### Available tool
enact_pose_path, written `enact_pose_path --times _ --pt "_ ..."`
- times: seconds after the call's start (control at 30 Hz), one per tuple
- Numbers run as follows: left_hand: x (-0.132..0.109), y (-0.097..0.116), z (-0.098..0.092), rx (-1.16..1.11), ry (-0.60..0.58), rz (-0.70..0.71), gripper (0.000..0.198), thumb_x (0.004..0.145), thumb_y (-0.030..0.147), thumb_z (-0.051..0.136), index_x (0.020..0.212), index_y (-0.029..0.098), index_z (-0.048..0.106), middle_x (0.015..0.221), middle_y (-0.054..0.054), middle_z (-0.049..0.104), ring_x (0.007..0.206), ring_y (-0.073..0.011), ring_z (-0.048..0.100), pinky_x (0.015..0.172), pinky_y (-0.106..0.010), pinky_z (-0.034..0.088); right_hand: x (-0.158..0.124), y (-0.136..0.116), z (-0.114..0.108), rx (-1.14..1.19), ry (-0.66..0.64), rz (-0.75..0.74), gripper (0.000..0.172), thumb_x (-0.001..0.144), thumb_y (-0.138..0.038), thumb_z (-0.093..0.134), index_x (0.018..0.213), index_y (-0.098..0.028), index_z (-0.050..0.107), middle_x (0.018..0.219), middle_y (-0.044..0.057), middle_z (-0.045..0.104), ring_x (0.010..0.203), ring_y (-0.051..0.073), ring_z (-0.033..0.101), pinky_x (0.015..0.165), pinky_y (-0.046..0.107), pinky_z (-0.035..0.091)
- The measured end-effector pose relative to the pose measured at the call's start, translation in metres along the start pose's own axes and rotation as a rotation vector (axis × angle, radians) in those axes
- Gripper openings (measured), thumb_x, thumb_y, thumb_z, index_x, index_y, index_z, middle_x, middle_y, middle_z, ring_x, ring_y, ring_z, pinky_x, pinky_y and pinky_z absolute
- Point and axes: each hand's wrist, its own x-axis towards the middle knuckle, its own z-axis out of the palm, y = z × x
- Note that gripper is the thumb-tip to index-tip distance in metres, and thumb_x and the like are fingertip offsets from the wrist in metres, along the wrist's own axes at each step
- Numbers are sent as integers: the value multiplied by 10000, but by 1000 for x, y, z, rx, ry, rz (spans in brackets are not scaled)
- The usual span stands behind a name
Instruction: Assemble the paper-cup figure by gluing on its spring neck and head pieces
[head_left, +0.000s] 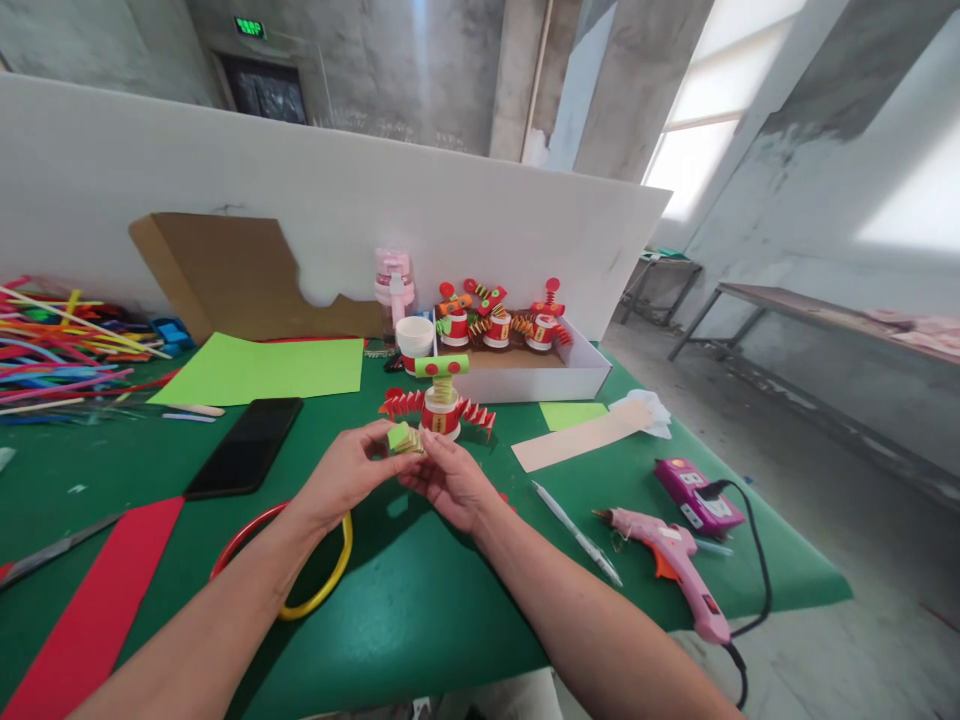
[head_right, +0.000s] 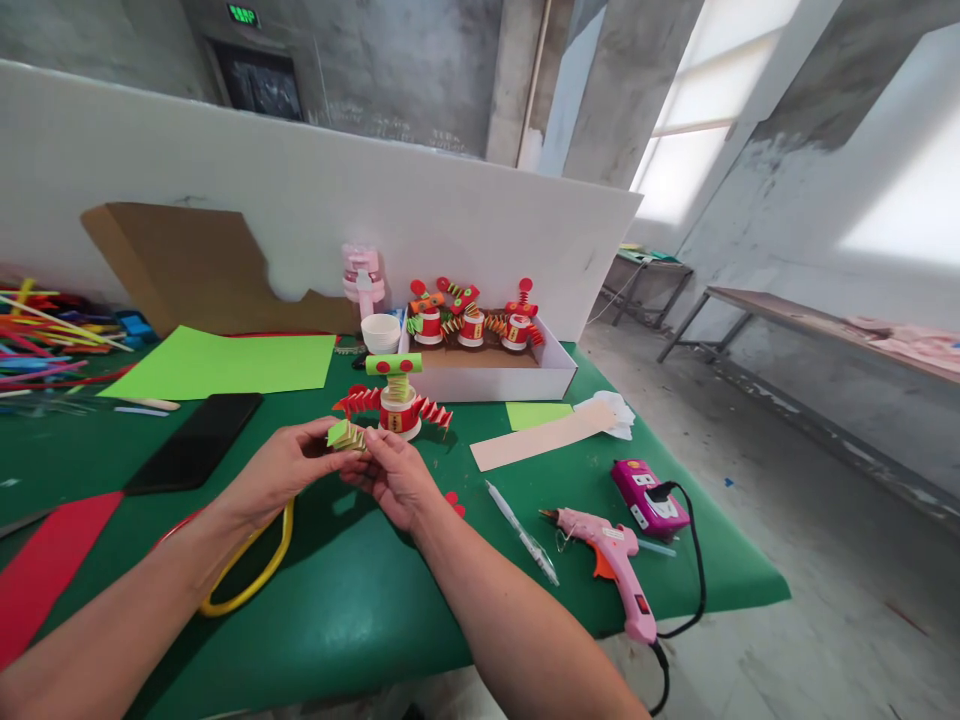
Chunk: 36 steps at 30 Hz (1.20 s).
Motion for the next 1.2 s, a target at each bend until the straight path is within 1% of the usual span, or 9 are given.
enact_pose_path --times 0.13,0.27,0.47,0.73,0.8,0.93,1.0,1.07,1.2 --pt "2 -1 1 -399 36 -138 270 575 255 893 807 170 785 835 -49 771 772 -172 674 713 -261 543 0 -4 -2 -67 57 -29 392 902 -558 619 891 -166 633 616 1 693 521 119 638 599 251 527" --pt "4 1 0 -723 55 -312 205 558 153 900 700 139 752 676 -35 722 628 -126 636 576 -212 525 1 -9 -5 -162 124 -124 416 838 -574 666 879 -160 642 640 10 703 496 99 601 551 220 474" --pt "1 9 5 -841 88 -452 106 734 18 751 693 111 724 644 -45 706 588 -114 641 571 -201 555 -14 -18 4 -329 187 -257 455 737 -606 737 804 -164 653 601 -1 665 507 94 562 558 225 452" --pt "-2 12 2 -696 141 -465 233 811 -27 616 727 150 741 748 -48 751 644 -119 680 595 -184 587 -142 -29 -6 -627 330 -437 386 820 -561 689 752 -182 679 662 30 700 593 136 615 616 276 511" --pt "-2 9 0 -617 90 -449 218 823 15 635 745 180 753 777 -25 764 651 -113 679 608 -172 593 -172 -35 -22 -687 472 -480 381 825 -558 683 755 -183 691 670 40 702 593 143 613 610 283 513" --pt "-2 -1 -3 -479 -8 -410 146 815 127 717 735 240 764 754 20 773 658 -133 687 638 -213 626 -218 -61 -65 -788 908 -650 385 839 -565 623 828 -187 698 797 73 729 627 155 603 609 292 495" --pt "-2 -4 -4 -460 -43 -398 124 794 145 744 738 252 769 741 23 777 663 -145 692 635 -232 636 -234 -74 -85 -899 1083 -590 401 819 -586 575 806 -195 663 725 51 699 566 153 563 570 291 458" --pt "-3 -3 -3 -470 -46 -402 125 774 133 756 742 254 771 725 24 776 652 -144 688 620 -226 635 -245 -83 -99 -1109 1162 -477 369 780 -572 572 731 -209 617 642 23 653 557 159 550 573 287 429" --pt "-7 11 4 -545 26 -434 190 780 50 716 689 214 745 673 18 760 595 -116 672 580 -180 610 -250 -84 -111 -1494 1131 -186 250 728 -456 610 661 -228 536 598 -7 590 576 160 534 549 265 348"
